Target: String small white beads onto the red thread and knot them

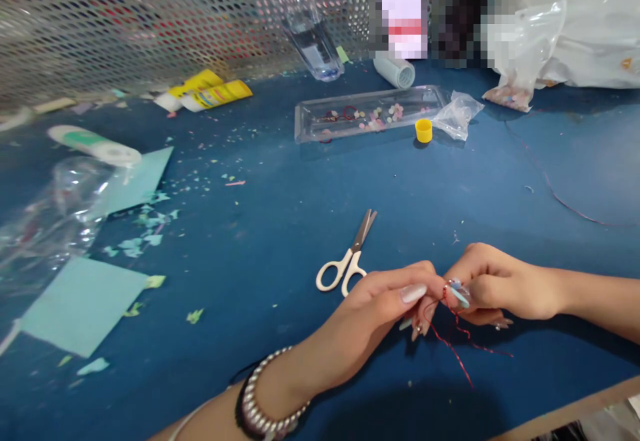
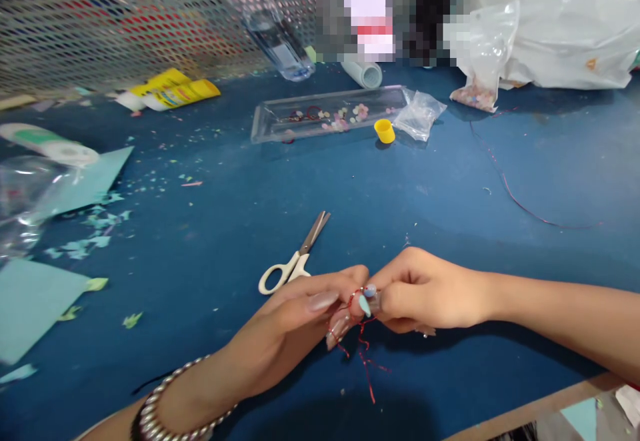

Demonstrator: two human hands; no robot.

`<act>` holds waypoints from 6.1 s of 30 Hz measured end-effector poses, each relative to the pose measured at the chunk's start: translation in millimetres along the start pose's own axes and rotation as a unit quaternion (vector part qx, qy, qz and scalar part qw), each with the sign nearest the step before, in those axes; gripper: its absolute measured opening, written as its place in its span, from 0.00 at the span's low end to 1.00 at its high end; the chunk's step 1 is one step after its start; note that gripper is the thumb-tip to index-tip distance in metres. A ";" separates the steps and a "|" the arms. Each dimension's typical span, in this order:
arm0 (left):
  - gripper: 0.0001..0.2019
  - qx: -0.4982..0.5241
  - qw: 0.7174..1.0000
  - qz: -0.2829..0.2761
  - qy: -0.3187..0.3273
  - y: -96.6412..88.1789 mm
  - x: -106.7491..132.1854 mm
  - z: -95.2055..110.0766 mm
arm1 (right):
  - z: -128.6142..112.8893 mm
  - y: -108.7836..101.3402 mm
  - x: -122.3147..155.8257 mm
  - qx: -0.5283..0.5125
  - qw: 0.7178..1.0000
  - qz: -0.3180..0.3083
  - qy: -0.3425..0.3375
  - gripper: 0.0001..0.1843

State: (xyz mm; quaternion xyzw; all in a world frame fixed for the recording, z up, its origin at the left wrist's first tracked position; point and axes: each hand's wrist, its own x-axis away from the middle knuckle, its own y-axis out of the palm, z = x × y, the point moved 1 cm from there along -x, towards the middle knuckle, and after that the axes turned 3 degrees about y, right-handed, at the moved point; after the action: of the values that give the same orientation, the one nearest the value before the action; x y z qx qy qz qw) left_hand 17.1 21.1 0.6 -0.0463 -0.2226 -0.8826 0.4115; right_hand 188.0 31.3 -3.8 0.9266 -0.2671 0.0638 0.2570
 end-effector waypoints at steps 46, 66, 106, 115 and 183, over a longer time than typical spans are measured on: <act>0.16 -0.067 0.996 -0.052 0.018 -0.3 -0.9 -3.3 | 1.1 1.0 0.1 0.182 0.982 -0.011 -0.050 0.09; 0.20 0.000 0.999 -0.030 0.026 4.4 4.3 -18.7 | 2.2 4.2 -1.8 0.214 0.973 0.020 -0.081 0.13; 0.13 -0.236 0.953 0.098 0.161 4.4 6.5 -14.6 | 4.4 4.9 -1.0 0.274 0.957 0.036 -0.094 0.14; 0.09 -0.337 0.902 0.102 0.250 4.5 10.1 -9.3 | 4.1 4.2 -0.8 0.267 0.958 0.028 -0.100 0.14; 0.07 -0.257 0.958 0.053 0.119 4.9 7.3 -14.2 | 4.9 7.0 -2.2 0.310 0.945 0.064 -0.082 0.12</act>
State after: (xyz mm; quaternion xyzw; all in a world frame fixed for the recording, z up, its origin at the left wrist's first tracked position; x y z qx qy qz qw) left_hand 17.3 7.1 -8.5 -0.0564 0.0649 -0.8861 0.4555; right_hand 182.4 24.7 -5.6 0.9434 -0.3129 0.0839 -0.0708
